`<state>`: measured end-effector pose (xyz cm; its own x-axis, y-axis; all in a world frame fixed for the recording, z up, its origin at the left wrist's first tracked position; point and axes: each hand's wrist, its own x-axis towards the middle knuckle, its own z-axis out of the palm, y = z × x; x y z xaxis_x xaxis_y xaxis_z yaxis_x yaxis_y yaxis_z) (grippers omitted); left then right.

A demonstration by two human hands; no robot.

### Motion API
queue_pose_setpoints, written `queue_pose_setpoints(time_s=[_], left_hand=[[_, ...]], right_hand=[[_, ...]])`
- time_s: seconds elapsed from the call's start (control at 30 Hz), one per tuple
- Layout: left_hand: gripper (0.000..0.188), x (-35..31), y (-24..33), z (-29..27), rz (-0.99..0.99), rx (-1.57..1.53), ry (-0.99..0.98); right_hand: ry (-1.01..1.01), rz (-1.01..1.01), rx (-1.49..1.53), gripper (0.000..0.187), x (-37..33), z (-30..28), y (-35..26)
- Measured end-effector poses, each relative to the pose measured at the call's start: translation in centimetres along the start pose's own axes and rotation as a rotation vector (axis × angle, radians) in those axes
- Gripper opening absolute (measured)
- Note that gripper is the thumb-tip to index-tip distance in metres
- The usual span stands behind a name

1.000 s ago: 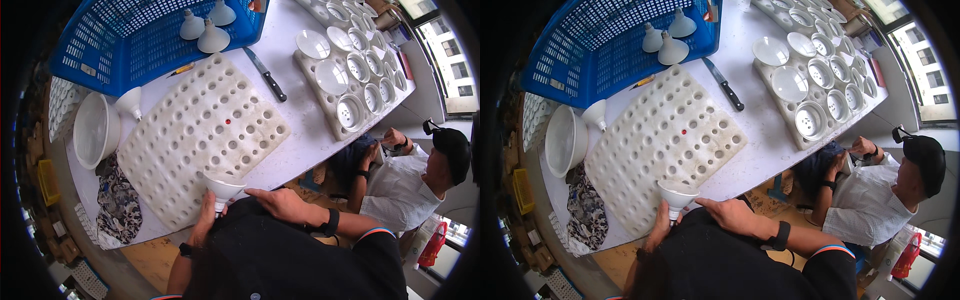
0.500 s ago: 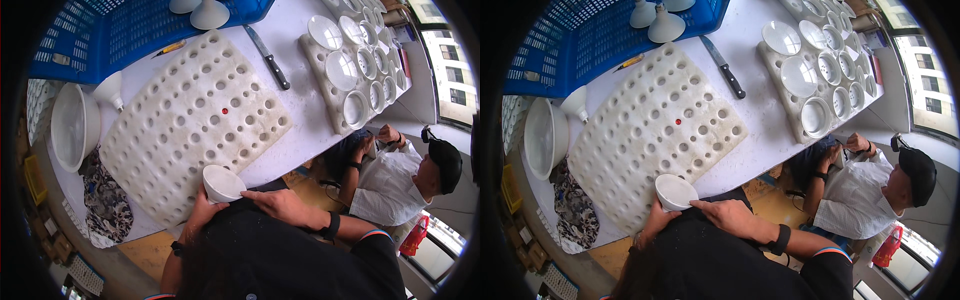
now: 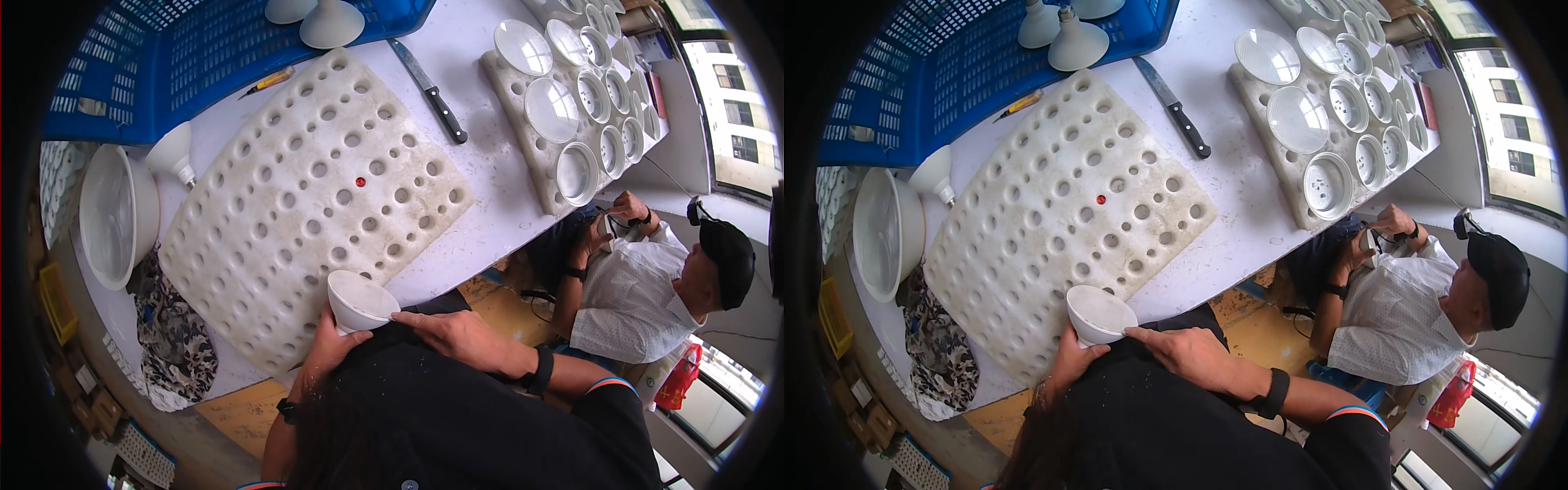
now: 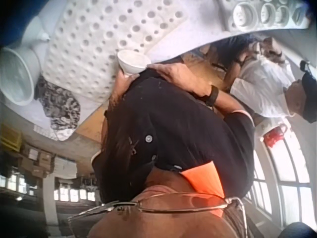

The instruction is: Manually assemble and inspect LED lamp components at a workbench.

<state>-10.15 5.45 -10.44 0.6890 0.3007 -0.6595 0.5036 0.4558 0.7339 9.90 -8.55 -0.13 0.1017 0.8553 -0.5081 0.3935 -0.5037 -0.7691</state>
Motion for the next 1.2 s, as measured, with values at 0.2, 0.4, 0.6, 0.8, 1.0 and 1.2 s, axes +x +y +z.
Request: queue_pose_setpoints(time_s=[0.2, 0.4, 0.6, 0.8, 1.0, 1.2], left_hand=[[0.086, -0.1, 1.2, 0.5, 0.002, -0.006, 0.024], [0.079, 0.0, 1.8, 0.8, 0.008, 0.177, 0.040], [0.071, -0.1, 3.5, 1.4, -0.034, 0.092, 0.015], [0.067, 0.1, 5.5, 1.9, -0.329, -0.083, -0.026], [0.066, 0.0, 5.6, 2.3, -0.336, -0.100, -0.002], [0.066, 0.4, 5.5, 2.6, -0.330, -0.084, 0.015]], right_hand=[[0.025, -0.007, -0.008, 0.041, 0.3, 0.1, 0.4], [0.214, 0.152, 0.430, 0.034, 2.9, 0.3, 1.3], [0.127, -0.129, 0.460, 0.034, 4.6, 0.8, 3.0], [0.153, -0.064, 0.603, 0.032, 5.2, 0.6, 3.6], [0.115, -0.089, 0.553, 0.030, 5.5, -0.5, 3.8], [0.162, -0.129, 0.557, 0.025, 5.7, -0.2, 4.4]])
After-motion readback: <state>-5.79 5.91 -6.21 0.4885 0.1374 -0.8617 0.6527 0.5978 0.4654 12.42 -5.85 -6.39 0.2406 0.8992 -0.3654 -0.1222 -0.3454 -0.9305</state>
